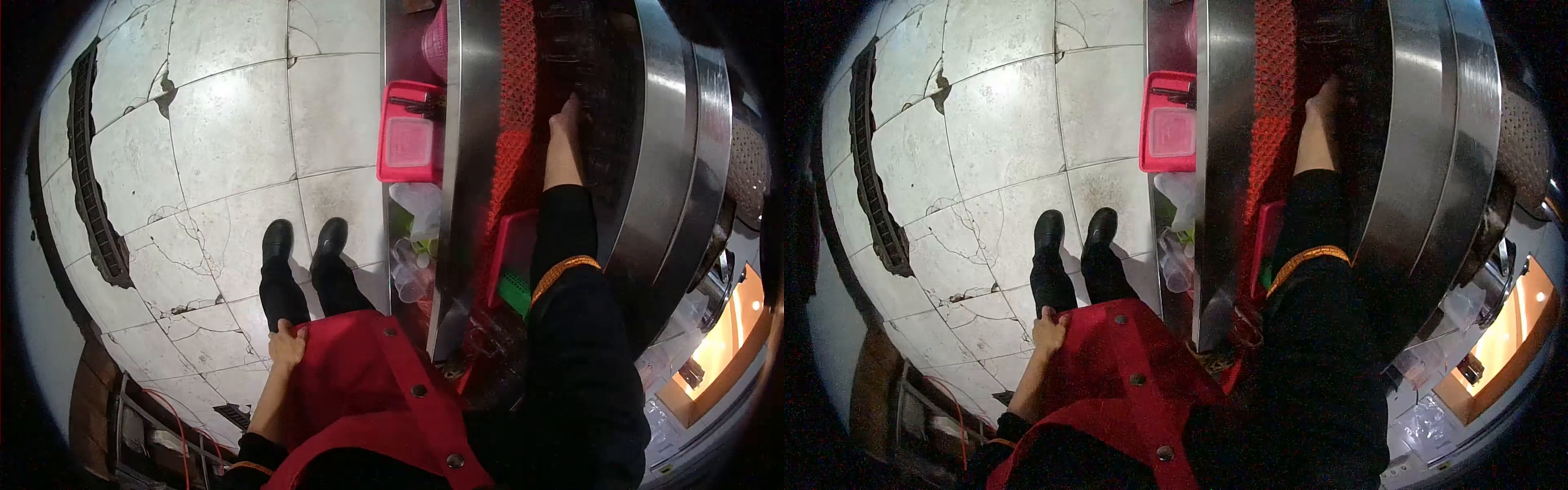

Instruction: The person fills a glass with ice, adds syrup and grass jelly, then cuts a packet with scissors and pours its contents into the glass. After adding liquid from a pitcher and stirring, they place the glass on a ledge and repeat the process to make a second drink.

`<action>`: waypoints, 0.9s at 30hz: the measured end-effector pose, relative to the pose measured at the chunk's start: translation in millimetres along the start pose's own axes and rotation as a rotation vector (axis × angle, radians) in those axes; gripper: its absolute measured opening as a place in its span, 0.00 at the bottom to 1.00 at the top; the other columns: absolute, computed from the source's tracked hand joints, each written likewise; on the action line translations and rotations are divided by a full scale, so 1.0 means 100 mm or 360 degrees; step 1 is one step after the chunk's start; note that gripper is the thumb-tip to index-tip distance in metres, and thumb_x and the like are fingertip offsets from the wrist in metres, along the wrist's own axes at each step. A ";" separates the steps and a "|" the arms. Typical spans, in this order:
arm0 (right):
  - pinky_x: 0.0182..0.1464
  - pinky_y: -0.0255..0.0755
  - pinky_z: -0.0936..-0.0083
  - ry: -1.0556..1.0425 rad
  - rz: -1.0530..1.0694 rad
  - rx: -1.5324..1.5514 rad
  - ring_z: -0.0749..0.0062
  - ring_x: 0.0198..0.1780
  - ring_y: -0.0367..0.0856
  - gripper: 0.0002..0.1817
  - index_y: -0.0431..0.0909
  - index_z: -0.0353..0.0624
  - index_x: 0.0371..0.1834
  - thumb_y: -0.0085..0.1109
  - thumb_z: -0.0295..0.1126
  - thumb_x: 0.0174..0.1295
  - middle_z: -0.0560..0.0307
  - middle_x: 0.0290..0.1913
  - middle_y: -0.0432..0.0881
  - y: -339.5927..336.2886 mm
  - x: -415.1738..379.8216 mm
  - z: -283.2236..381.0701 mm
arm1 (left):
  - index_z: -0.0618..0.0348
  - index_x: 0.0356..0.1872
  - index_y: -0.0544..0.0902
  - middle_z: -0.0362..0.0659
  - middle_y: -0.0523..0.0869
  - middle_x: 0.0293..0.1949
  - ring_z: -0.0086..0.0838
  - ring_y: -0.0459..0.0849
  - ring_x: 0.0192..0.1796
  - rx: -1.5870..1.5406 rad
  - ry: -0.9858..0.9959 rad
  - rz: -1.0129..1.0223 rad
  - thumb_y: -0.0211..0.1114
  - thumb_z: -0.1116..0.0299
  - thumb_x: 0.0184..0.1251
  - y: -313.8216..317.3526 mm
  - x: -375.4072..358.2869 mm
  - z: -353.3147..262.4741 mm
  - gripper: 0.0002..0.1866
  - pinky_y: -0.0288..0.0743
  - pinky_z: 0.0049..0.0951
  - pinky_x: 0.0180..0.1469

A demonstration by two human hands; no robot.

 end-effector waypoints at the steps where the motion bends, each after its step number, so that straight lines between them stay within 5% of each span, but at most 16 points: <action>1: 0.51 0.65 0.65 0.0026 0.0019 0.0086 0.69 0.49 0.71 0.22 0.62 0.42 0.56 0.49 0.40 0.62 0.54 0.49 0.72 -0.04 0.09 -0.02 | 0.56 0.47 0.70 0.61 0.76 0.42 0.51 0.74 0.46 0.0006 0.0000 0.0001 0.57 0.50 0.54 -0.02 0.01 -0.01 0.24 0.68 0.43 0.49; 7: 0.54 0.61 0.61 0.0055 0.0025 0.0480 0.69 0.47 0.70 0.15 0.65 0.45 0.50 0.45 0.38 0.63 0.57 0.45 0.72 -0.12 0.32 -0.14 | 0.54 0.47 0.71 0.57 0.76 0.42 0.50 0.74 0.46 0.0108 -0.0053 0.0051 0.61 0.54 0.52 -0.15 0.03 -0.07 0.23 0.68 0.44 0.48; 10: 0.55 0.59 0.59 -0.0003 -0.0016 0.0675 0.69 0.46 0.70 0.12 0.67 0.47 0.47 0.43 0.38 0.64 0.58 0.42 0.72 -0.21 0.22 -0.20 | 0.58 0.45 0.73 0.58 0.74 0.45 0.49 0.71 0.49 0.0136 0.0759 -0.0569 0.63 0.69 0.49 -0.63 -0.19 -0.75 0.19 0.67 0.45 0.48; 11: 0.43 0.65 0.64 0.0032 0.0009 0.0566 0.75 0.31 0.68 0.07 0.67 0.49 0.36 0.45 0.39 0.65 0.65 0.27 0.68 -0.25 -0.19 -0.14 | 0.60 0.44 0.74 0.58 0.73 0.46 0.49 0.70 0.50 0.0011 0.1090 -0.0747 0.63 0.74 0.49 -0.80 -0.29 -1.01 0.17 0.67 0.45 0.49; 13: 0.25 0.61 0.80 -0.0009 0.0606 0.0395 0.83 0.20 0.61 0.07 0.71 0.49 0.31 0.50 0.38 0.63 0.70 0.19 0.64 -0.24 -0.89 -0.16 | 0.62 0.44 0.75 0.56 0.73 0.49 0.48 0.70 0.52 -0.0126 0.1309 -0.0789 0.59 0.75 0.54 -1.26 -0.58 -1.65 0.14 0.67 0.42 0.52; 14: 0.17 0.58 0.90 -0.0226 0.0589 0.0250 0.85 0.16 0.63 0.12 0.73 0.45 0.28 0.55 0.42 0.59 0.68 0.18 0.68 -0.34 -1.18 -0.14 | 0.62 0.44 0.76 0.55 0.73 0.51 0.48 0.69 0.55 -0.0182 0.1442 -0.0824 0.59 0.75 0.54 -1.46 -0.75 -1.95 0.14 0.65 0.42 0.55; 15: 0.17 0.56 0.94 -0.0194 0.0668 0.0084 0.89 0.18 0.64 0.10 0.74 0.44 0.32 0.59 0.38 0.57 0.67 0.20 0.70 -0.41 -1.44 -0.24 | 0.63 0.45 0.76 0.55 0.72 0.53 0.48 0.68 0.57 -0.0240 0.1572 -0.0855 0.59 0.75 0.54 -1.64 -0.93 -2.23 0.15 0.63 0.42 0.57; 17: 0.23 0.65 0.85 -0.0139 0.0895 -0.0175 0.85 0.23 0.69 0.13 0.72 0.42 0.35 0.64 0.33 0.51 0.67 0.22 0.72 -0.51 -1.88 -0.42 | 0.61 0.49 0.75 0.53 0.70 0.56 0.49 0.65 0.61 -0.0313 0.1869 -0.0927 0.60 0.75 0.53 -1.89 -1.30 -2.72 0.19 0.60 0.43 0.60; 20: 0.28 0.68 0.78 -0.0284 0.1287 -0.0621 0.78 0.25 0.73 0.15 0.66 0.39 0.37 0.60 0.26 0.48 0.61 0.22 0.72 -0.51 -2.60 -0.68 | 0.57 0.56 0.70 0.53 0.69 0.58 0.47 0.64 0.63 -0.0200 0.2046 -0.0898 0.62 0.79 0.49 -1.90 -1.53 -3.18 0.28 0.59 0.43 0.61; 22: 0.28 0.69 0.77 -0.0324 0.1470 -0.0809 0.77 0.25 0.74 0.15 0.65 0.39 0.37 0.58 0.24 0.47 0.59 0.22 0.72 -0.51 -2.98 -0.74 | 0.56 0.61 0.63 0.53 0.73 0.53 0.45 0.69 0.58 0.0031 0.2072 -0.0609 0.63 0.83 0.43 -1.68 -1.48 -3.33 0.38 0.59 0.44 0.61; 23: 0.29 0.69 0.76 -0.0257 0.1633 -0.0630 0.76 0.26 0.74 0.15 0.65 0.39 0.37 0.56 0.23 0.46 0.57 0.23 0.72 -0.48 -3.13 -0.80 | 0.54 0.63 0.60 0.52 0.76 0.43 0.42 0.75 0.47 -0.0030 0.2010 -0.0211 0.64 0.85 0.39 -1.49 -1.33 -3.26 0.43 0.64 0.43 0.56; 27: 0.30 0.71 0.74 -0.0198 0.2196 -0.0770 0.75 0.28 0.76 0.16 0.66 0.39 0.38 0.59 0.24 0.46 0.56 0.26 0.74 -0.42 -3.27 -0.70 | 0.60 0.58 0.62 0.50 0.78 0.29 0.41 0.77 0.33 -0.0248 0.1828 -0.0093 0.63 0.84 0.38 -1.40 -1.21 -3.13 0.38 0.66 0.39 0.41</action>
Point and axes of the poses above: each hand's wrist, its own x-axis towards the middle knuckle, its own y-axis out of the palm, z = x × y, the point moved 8 cm from there along x, towards the middle knuckle
